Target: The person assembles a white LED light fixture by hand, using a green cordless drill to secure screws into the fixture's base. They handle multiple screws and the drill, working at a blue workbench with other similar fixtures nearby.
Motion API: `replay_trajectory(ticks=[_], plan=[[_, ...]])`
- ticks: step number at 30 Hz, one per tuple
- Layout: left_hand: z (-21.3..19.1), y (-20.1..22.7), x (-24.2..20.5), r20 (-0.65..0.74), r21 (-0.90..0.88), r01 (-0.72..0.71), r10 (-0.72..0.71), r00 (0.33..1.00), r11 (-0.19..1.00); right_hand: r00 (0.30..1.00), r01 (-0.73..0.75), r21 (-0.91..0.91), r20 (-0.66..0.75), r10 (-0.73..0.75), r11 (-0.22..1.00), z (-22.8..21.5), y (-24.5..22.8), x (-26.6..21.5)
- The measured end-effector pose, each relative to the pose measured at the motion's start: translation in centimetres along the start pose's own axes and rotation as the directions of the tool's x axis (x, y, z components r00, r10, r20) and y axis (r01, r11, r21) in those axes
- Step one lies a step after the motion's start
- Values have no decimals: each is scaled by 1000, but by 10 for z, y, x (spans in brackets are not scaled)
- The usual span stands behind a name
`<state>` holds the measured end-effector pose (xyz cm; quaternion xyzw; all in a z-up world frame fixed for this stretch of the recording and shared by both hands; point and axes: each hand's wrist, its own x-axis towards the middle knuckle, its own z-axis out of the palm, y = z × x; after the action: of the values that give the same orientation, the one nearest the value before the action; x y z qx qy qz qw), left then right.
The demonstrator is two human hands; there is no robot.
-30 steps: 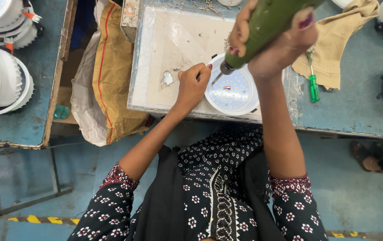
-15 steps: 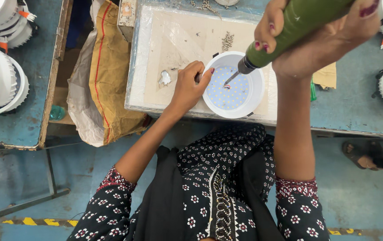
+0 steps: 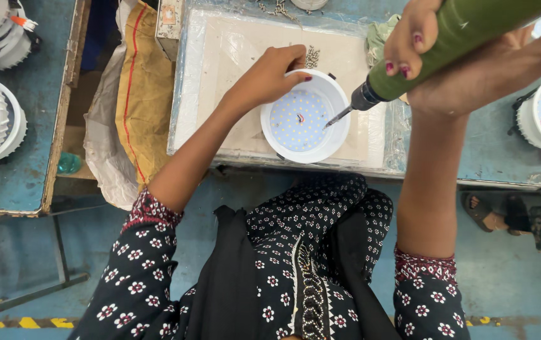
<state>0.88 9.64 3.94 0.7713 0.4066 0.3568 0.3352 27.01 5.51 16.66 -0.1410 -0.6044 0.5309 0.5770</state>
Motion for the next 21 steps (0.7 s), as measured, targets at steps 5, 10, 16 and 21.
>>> replay_trajectory(ticks=[5,10,16,21], plan=[[12,-1,-1,44,-164,69,-62,997,984,998,-53,-7,17,53,999,-14,-14,-5],[19,2,-21,-4,-379,-11,11,1000,925,997,-77,11,-25,77,997,-24,-3,-7],[22,-2,-4,188,-349,-89,163,969,933,990,-94,-3,-109,93,996,-12,8,-4],[11,-7,11,311,-381,-222,350,883,898,988,43,-81,-142,-54,996,4,7,4]])
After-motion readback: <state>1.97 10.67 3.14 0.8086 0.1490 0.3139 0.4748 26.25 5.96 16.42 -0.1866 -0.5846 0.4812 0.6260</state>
